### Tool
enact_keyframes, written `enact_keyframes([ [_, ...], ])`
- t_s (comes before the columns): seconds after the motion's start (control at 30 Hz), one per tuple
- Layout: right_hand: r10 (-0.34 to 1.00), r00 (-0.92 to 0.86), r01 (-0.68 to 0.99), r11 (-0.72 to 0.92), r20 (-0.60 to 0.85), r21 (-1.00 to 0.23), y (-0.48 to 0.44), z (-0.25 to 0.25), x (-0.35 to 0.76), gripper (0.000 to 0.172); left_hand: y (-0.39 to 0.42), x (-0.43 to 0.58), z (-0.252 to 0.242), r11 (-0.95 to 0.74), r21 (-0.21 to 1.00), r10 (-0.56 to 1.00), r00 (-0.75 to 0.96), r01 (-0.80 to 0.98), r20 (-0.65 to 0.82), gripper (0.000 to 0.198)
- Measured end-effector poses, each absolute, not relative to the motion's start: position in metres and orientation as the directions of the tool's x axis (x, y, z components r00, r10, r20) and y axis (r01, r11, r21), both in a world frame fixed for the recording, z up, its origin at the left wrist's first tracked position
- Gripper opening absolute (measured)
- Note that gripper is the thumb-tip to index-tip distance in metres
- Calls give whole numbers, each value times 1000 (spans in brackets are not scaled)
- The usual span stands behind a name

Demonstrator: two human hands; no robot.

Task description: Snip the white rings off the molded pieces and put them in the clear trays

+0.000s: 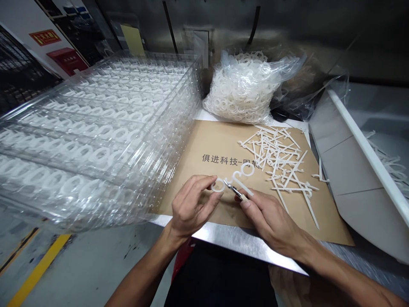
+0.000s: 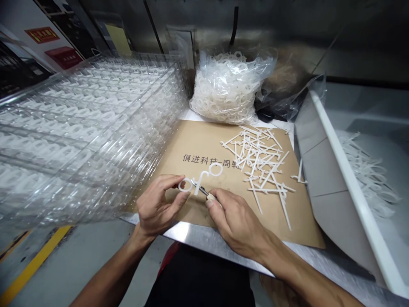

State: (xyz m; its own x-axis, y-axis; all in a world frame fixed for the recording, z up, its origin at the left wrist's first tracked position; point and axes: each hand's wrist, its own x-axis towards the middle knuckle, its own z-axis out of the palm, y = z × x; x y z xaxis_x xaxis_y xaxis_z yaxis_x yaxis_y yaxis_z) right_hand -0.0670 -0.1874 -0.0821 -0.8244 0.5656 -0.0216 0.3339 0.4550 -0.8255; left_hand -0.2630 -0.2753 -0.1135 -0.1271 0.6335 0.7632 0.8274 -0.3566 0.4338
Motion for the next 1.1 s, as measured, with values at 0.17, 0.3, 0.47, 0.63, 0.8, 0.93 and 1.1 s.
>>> enact_keyframes([
  [0.17, 574, -819, 368, 490, -26, -790, -188, -87, -69, 30, -274, -263, -114, -339, 479, 671, -149, 810, 726, 32],
  [0.3, 583, -812, 382, 500, -25, -777, -186, -91, -70, 33, -275, -263, -113, -324, 505, 685, -170, 800, 709, 31],
  [0.47, 580, -814, 375, 484, -31, -791, -185, -92, -71, 34, -275, -266, -113, -302, 551, 685, -226, 778, 693, 28],
  [0.63, 579, -815, 347, 458, -22, -818, -185, -90, -71, 34, -278, -269, -117, -262, 693, 732, -329, 672, 596, 28],
  [0.8, 564, -825, 308, 427, -15, -850, -185, -90, -70, 38, -303, -261, -84, -181, 894, 823, -434, 409, 365, 24],
  [0.93, 555, -831, 301, 406, -30, -863, -185, -92, -69, 42, -342, -258, -22, -169, 894, 860, -382, 415, 340, 21],
  [1.1, 531, -847, 274, 388, -30, -880, -184, -101, -67, 43, -362, -300, 55, -150, 741, 839, -313, 654, 446, 26],
])
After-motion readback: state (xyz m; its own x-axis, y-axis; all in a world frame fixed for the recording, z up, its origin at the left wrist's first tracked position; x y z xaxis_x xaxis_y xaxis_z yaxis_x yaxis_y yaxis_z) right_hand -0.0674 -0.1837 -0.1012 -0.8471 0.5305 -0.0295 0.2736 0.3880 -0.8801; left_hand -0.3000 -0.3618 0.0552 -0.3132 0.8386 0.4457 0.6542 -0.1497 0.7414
